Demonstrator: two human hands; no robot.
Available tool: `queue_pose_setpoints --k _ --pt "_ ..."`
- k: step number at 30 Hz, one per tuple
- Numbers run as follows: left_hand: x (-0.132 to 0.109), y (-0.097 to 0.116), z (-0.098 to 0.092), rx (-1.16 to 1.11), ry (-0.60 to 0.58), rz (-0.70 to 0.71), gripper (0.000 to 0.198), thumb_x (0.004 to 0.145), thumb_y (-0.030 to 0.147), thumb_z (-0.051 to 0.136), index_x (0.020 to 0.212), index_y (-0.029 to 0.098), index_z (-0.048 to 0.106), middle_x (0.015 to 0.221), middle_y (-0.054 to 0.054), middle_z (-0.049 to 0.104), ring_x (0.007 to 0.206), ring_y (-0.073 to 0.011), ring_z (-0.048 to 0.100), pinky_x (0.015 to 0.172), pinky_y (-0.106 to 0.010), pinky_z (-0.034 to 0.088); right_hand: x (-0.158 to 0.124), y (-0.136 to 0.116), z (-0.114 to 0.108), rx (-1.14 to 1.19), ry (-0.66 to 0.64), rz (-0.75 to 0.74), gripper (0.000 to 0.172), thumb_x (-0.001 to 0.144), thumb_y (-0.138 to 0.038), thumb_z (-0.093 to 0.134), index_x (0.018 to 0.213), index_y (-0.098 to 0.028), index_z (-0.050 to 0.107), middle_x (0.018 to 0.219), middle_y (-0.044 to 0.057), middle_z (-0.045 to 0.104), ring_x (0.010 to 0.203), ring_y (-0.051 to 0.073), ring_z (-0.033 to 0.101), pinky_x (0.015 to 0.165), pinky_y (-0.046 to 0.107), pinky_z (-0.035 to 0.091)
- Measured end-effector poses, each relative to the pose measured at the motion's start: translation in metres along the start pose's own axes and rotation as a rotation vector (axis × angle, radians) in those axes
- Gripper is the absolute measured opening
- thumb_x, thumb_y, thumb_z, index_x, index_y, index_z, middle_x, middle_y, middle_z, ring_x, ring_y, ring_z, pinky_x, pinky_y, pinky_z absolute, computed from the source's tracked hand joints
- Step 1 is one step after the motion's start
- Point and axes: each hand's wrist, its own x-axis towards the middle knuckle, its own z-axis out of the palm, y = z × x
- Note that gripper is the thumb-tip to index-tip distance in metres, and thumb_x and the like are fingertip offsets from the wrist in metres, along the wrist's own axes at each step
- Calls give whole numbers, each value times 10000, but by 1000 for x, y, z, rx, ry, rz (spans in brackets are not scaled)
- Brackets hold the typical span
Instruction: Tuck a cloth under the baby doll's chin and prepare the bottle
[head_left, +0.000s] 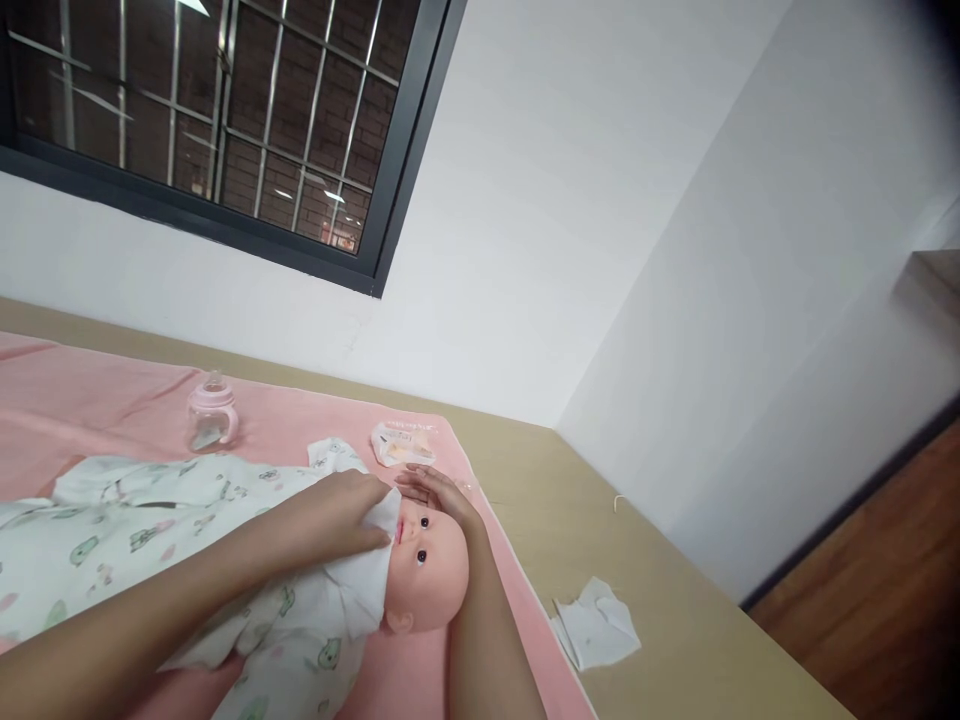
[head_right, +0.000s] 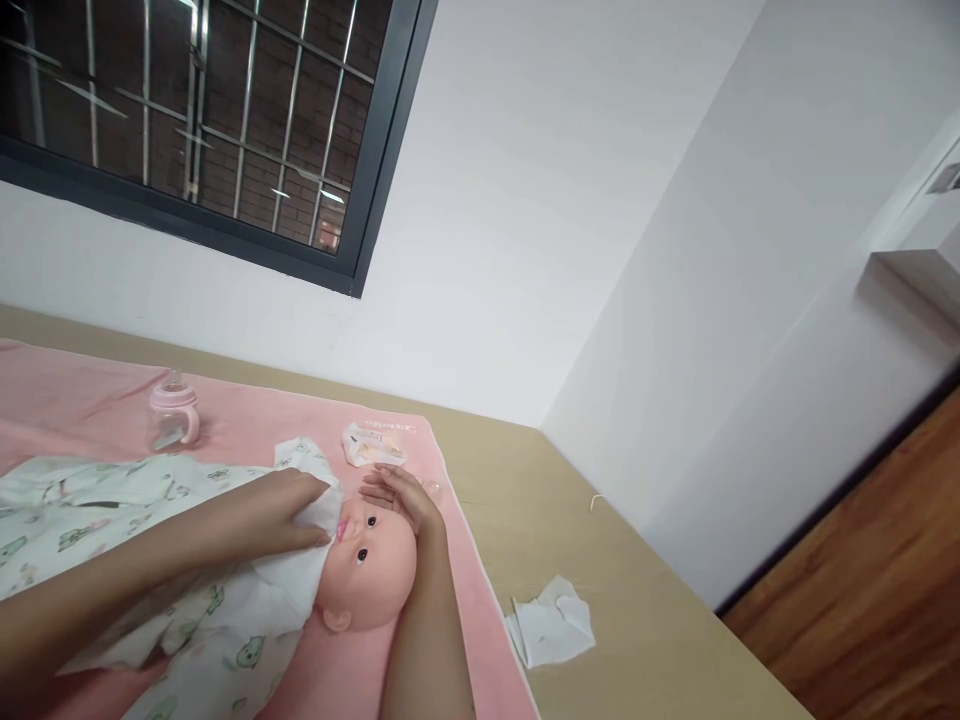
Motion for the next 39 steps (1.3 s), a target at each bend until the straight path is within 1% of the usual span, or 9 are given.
queue_pose_setpoints --k 8,10,14,22,27,30,32,36,39 --pt "5 -8 1 -94 67 62 119 732 252 480 642 196 427 680 -7 577 650 -193 550 552 -279 306 1 0 1 -5 18 15 363 679 -314 772 985 -184 626 949 65 708 902 214 689 956 392 475" --pt "7 -9 1 -109 78 96 98 745 239 469 659 193 463 704 -8 595 675 -192 565 576 -273 327 3 2 -1 0 4 10 370 679 -313 773 989 -180 624 952 66 705 897 209 689 945 383 483" --pt "10 -10 1 -139 49 129 108 767 234 450 746 193 548 803 -19 638 735 -198 589 621 -266 366 9 6 -6 -3 2 1 401 682 -331 773 1006 -160 610 962 80 703 877 198 691 914 364 503" --pt "14 -14 3 -81 143 77 142 802 279 451 766 187 553 824 -38 622 798 -208 555 718 -284 395 17 13 -11 27 -35 -13 432 643 -351 800 969 -152 598 886 64 689 803 191 697 889 370 519" --pt "10 -8 0 -160 91 49 193 813 340 459 710 181 498 759 -18 582 743 -183 523 674 -262 376 15 14 -8 32 -32 -24 411 651 -323 791 969 -161 587 892 55 672 804 175 689 894 360 517" --pt "2 0 -3 -234 7 4 225 823 370 473 703 179 484 724 -1 541 680 -165 504 615 -247 353 14 15 -8 30 -30 -31 433 656 -326 781 999 -159 578 924 60 665 822 173 686 908 361 515" --pt "-3 6 -5 -259 -42 4 216 832 354 476 708 177 499 743 1 543 690 -163 507 623 -246 353 13 15 -7 21 -21 -24 446 659 -346 775 1007 -157 571 935 63 661 829 176 687 909 359 517" --pt "-5 11 -6 -222 -51 35 198 831 287 466 668 176 482 762 1 546 721 -164 506 660 -251 352 14 15 -7 18 -16 -25 473 649 -361 780 1015 -156 562 947 67 658 840 181 687 910 359 515" --pt "-1 8 -7 -252 -59 25 226 843 308 464 661 174 462 764 1 538 705 -160 506 656 -253 359 14 16 -8 20 -21 -33 482 652 -366 780 1028 -153 566 968 76 656 846 179 683 925 369 506"
